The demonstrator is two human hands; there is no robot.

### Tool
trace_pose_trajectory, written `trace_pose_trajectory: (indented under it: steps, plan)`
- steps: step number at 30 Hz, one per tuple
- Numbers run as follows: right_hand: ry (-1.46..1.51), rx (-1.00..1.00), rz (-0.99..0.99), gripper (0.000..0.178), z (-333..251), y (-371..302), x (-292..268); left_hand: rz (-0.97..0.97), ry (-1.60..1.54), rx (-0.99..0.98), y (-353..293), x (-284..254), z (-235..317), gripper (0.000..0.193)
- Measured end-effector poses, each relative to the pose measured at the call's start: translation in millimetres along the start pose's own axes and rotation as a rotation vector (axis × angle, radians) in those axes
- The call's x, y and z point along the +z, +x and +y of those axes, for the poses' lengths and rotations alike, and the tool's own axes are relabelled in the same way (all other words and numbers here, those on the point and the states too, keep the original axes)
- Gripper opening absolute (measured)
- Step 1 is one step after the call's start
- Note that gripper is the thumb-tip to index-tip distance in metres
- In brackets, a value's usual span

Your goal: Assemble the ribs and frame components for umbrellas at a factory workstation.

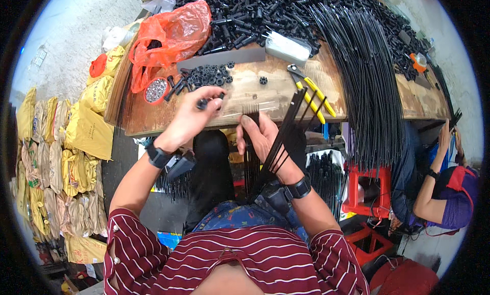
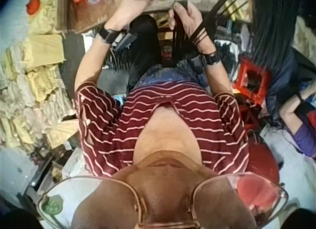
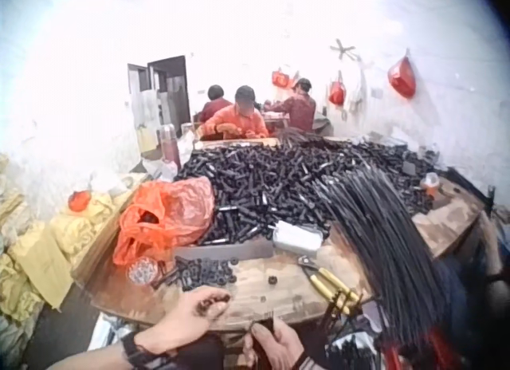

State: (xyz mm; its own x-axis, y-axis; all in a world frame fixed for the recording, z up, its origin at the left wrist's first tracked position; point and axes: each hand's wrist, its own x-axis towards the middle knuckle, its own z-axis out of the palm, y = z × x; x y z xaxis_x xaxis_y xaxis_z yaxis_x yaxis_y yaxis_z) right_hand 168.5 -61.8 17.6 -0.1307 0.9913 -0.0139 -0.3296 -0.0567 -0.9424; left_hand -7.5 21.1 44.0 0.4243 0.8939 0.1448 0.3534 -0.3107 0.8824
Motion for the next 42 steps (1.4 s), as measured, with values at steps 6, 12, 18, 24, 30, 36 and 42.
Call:
trace_pose_trajectory:
  steps: [6, 12, 18, 24, 30, 36, 42]
  plan:
    - [-0.052, 0.067, -0.193, 0.025, -9, 8, 12, 0.022, -0.799, -0.352, -24, -13, 14, 0.023]
    - [-0.122, 0.192, -0.196, 0.029, -14, 9, 16, 0.01, -0.805, -0.325, -32, -20, 11, 0.021]
    - [-0.169, 0.14, -0.207, 0.027, -9, 11, 15, 0.036, -0.748, -0.318, -35, -20, 19, 0.022]
    - [-0.178, 0.138, -0.193, 0.026, -6, 12, 14, 0.038, -0.744, -0.308, -35, -20, 19, 0.021]
    - [-0.165, 0.114, -0.208, 0.026, -10, 10, 17, 0.056, -0.742, -0.309, -35, -18, 23, 0.019]
    - [-0.175, 0.121, -0.197, 0.024, -12, 9, 18, 0.075, -0.684, -0.303, -35, -17, 22, 0.019]
    - [-0.179, 0.122, -0.204, 0.023, -11, 9, 18, 0.1, -0.733, -0.321, -35, -15, 28, 0.019]
